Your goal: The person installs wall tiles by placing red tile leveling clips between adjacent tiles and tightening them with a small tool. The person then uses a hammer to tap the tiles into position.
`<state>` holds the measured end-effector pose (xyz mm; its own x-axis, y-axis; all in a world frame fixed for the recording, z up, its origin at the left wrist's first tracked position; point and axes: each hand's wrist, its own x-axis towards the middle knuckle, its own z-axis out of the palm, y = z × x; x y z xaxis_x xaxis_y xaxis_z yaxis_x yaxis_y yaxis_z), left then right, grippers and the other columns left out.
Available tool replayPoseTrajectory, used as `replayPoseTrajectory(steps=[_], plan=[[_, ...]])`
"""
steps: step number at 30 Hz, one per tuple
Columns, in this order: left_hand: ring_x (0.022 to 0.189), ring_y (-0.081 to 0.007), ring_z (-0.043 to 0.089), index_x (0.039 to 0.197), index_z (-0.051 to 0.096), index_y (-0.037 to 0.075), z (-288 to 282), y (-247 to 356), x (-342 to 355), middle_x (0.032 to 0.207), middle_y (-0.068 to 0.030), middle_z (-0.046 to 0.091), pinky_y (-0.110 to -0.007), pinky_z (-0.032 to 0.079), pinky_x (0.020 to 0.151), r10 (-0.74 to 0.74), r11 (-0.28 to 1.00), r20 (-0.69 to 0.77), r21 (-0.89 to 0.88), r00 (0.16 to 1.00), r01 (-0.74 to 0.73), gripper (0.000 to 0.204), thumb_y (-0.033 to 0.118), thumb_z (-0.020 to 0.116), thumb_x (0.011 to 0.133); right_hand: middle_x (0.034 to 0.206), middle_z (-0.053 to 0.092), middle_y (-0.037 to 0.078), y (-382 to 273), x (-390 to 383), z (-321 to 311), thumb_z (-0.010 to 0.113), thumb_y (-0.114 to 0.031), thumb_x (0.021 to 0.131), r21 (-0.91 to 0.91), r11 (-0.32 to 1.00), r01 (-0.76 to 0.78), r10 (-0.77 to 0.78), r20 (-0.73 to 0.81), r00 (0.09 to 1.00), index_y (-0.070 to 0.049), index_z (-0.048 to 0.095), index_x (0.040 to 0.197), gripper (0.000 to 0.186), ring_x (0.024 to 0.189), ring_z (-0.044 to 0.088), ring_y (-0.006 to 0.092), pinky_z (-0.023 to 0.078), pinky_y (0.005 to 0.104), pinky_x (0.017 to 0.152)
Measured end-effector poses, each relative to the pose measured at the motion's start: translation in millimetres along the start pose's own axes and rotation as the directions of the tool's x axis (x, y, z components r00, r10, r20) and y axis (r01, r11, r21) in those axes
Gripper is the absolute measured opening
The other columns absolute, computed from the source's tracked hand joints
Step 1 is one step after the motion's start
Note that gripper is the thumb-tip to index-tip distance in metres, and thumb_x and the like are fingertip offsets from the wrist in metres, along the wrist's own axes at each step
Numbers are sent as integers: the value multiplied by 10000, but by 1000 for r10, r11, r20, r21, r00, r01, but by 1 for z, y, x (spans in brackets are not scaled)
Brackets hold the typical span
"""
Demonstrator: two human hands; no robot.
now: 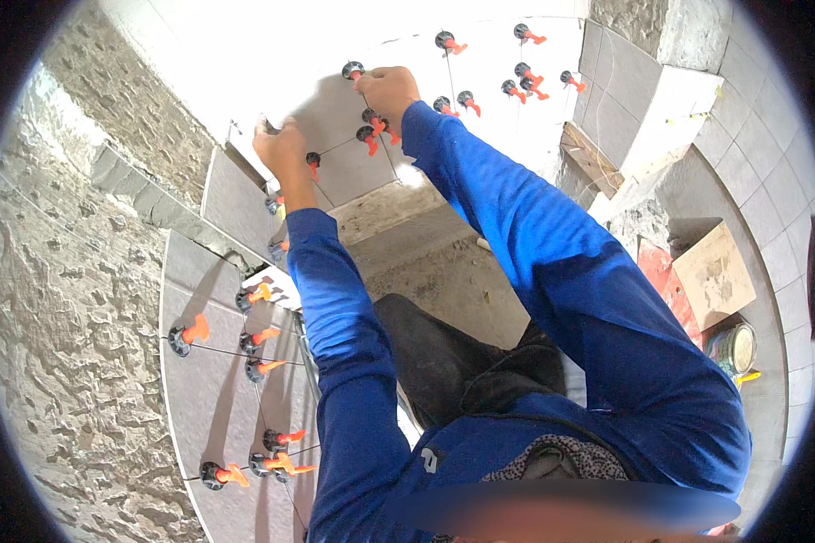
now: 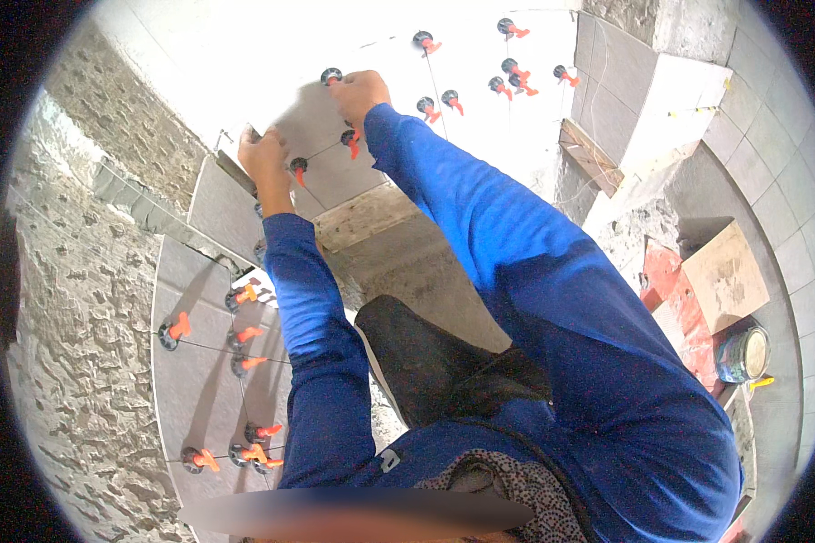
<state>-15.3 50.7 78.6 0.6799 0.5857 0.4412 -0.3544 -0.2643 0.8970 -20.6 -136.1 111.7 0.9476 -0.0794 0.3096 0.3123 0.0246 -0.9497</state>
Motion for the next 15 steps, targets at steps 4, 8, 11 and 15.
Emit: replayPoseTrajectory(steps=[4, 8, 11, 15], plan=[[1095, -322, 544, 1317, 453, -86, 1, -1, 0, 1212, -229, 517, -374, 418, 963, 55, 989, -40, 138, 998, -49, 607, 66, 659, 767, 612, 627, 98, 2, 2, 2, 655, -220, 818, -65, 997, 30, -34, -62, 997, 30, 715, 841, 257, 539, 592, 183, 487, 324, 546], [1131, -336, 511, 1318, 443, -86, 3, -1, -3, 1231, -228, 479, -377, 402, 985, 90, 982, -39, 171, 995, -82, 623, 68, 658, 754, 774, 693, 136, 5, 6, 4, 664, -288, 815, -159, 986, -42, 30, -79, 996, -34, 734, 921, 284, 732, 671, 256, 517, 354, 687], [1150, -344, 496, 1313, 436, -92, 5, 2, -6, 1249, -235, 458, -376, 399, 989, 117, 977, -34, 185, 993, -109, 628, 48, 636, 735, 886, 709, 142, 6, 9, 5, 664, -336, 812, -215, 974, -73, 58, -79, 995, -72, 738, 957, 310, 878, 676, 297, 501, 391, 813], [1154, -356, 490, 1311, 426, -99, 3, 8, -8, 1247, -247, 453, -382, 392, 997, 110, 980, -18, 166, 994, -106, 646, 15, 589, 697, 914, 710, 133, 7, 10, 6, 657, -360, 812, -236, 969, -77, 63, -66, 996, -88, 742, 946, 315, 938, 662, 305, 461, 419, 886]])
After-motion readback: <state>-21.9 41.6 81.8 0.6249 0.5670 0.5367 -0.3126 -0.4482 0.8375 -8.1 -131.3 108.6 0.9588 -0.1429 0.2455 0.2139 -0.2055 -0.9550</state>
